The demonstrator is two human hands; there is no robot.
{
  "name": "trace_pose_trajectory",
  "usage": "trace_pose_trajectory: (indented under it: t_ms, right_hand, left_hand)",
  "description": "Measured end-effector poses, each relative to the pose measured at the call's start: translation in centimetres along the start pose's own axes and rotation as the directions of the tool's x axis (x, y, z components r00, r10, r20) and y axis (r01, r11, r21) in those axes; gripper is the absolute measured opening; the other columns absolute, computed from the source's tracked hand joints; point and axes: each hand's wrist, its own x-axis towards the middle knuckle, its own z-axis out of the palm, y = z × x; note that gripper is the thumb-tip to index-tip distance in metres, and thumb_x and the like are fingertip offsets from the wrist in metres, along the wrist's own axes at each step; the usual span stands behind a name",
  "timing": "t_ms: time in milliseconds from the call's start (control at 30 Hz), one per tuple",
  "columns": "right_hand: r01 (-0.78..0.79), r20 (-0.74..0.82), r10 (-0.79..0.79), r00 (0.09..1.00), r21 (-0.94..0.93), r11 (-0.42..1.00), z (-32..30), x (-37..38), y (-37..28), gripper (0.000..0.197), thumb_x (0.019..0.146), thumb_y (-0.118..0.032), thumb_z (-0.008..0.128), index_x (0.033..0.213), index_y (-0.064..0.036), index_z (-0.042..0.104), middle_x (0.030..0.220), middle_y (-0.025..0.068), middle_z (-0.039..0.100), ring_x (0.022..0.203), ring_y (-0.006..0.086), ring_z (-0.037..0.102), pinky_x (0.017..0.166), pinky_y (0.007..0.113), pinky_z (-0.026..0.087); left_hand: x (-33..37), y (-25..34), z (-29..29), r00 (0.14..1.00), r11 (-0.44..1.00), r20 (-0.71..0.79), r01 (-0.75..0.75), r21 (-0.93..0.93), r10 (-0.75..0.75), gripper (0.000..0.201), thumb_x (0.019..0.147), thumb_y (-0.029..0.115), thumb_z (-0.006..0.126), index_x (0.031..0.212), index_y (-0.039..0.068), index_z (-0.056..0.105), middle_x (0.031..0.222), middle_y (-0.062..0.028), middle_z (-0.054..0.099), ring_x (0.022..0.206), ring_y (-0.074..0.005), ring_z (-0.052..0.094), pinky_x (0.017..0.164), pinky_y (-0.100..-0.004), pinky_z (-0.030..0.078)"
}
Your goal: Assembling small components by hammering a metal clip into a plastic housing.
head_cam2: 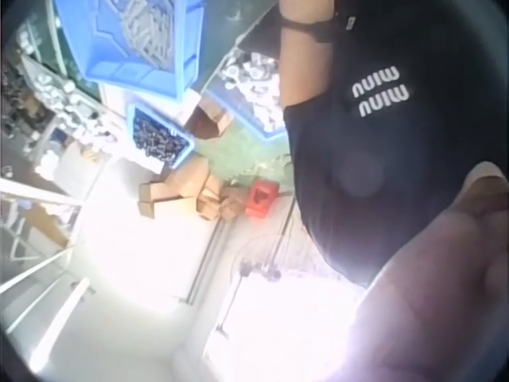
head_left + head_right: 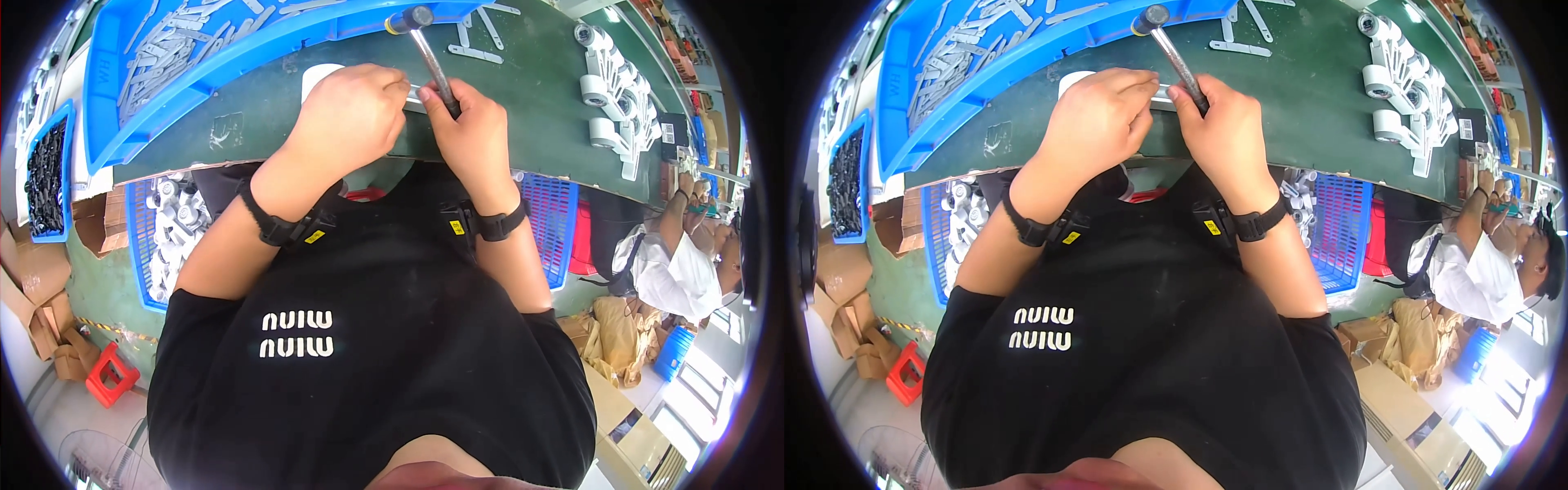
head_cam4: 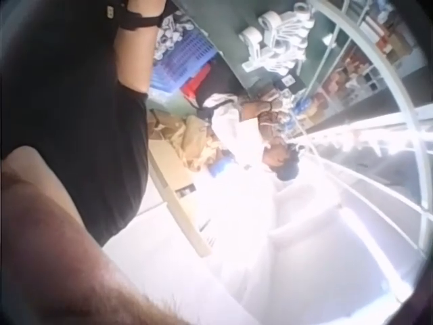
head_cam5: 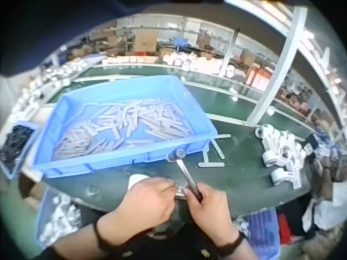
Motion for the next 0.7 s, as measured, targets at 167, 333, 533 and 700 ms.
trace_pose_trajectory:
  t_ms: [167, 333, 533, 700]
  right_hand:
    - [0.009, -0.002, -0.009, 1.000, -0.001, 1.000, 0.2, 0.0, 0.5, 0.024, 0.101, -0.022, 0.079, 0.094, 0.0005, 0.075, 0.067, 0.0180, 0.064, 0.055, 0.0296, 0.056, 0.057, 0.040, 0.048]
    - [0.142, -0.074, -0.130, 0.989, 0.197, 0.970, 0.0, -1.3, 3.2, 0.025, 0.103, -0.016, 0.075, 0.123, -0.0015, 0.077, 0.077, 0.0107, 0.069, 0.058, 0.0167, 0.057, 0.058, 0.034, 0.048]
    - [0.137, -0.066, -0.121, 0.990, 0.343, 0.929, -6.5, -7.0, 2.9, 0.052, 0.108, 0.001, 0.060, 0.160, -0.0029, 0.057, 0.100, 0.0053, 0.071, 0.065, 0.0116, 0.060, 0.062, 0.024, 0.050]
    - [0.294, -0.146, -0.274, 0.951, 0.141, 0.945, -5.7, -7.9, 5.4, 0.050, 0.105, 0.007, 0.059, 0.155, -0.0008, 0.062, 0.094, 0.0095, 0.070, 0.068, 0.0114, 0.062, 0.065, 0.028, 0.053]
  left_hand:
    - [-0.1, -0.3, 0.4, 0.999, 1.000, -0.034, -0.008, -0.002, 0.008, 0.019, 0.089, 0.014, 0.082, 0.103, 0.002, 0.079, 0.112, -0.0073, 0.079, 0.101, -0.0296, 0.076, 0.083, -0.0408, 0.062]
    - [0.1, 0.0, 0.9, 0.994, 0.998, -0.094, -0.063, -0.018, 0.061, 0.012, 0.086, 0.007, 0.079, 0.097, 0.003, 0.076, 0.100, -0.0069, 0.073, 0.094, -0.0289, 0.073, 0.079, -0.0414, 0.061]
    - [-0.2, -0.4, 1.2, 0.991, 0.998, -0.116, -0.068, -0.011, 0.066, 0.011, 0.084, 0.007, 0.080, 0.093, 0.003, 0.076, 0.097, -0.0060, 0.072, 0.091, -0.0279, 0.072, 0.077, -0.0406, 0.060]
    - [-0.1, -0.2, 1.0, 0.993, 0.998, -0.099, -0.059, 0.014, 0.060, 0.013, 0.087, 0.008, 0.083, 0.096, 0.002, 0.077, 0.102, -0.0058, 0.076, 0.092, -0.0276, 0.073, 0.077, -0.0395, 0.061]
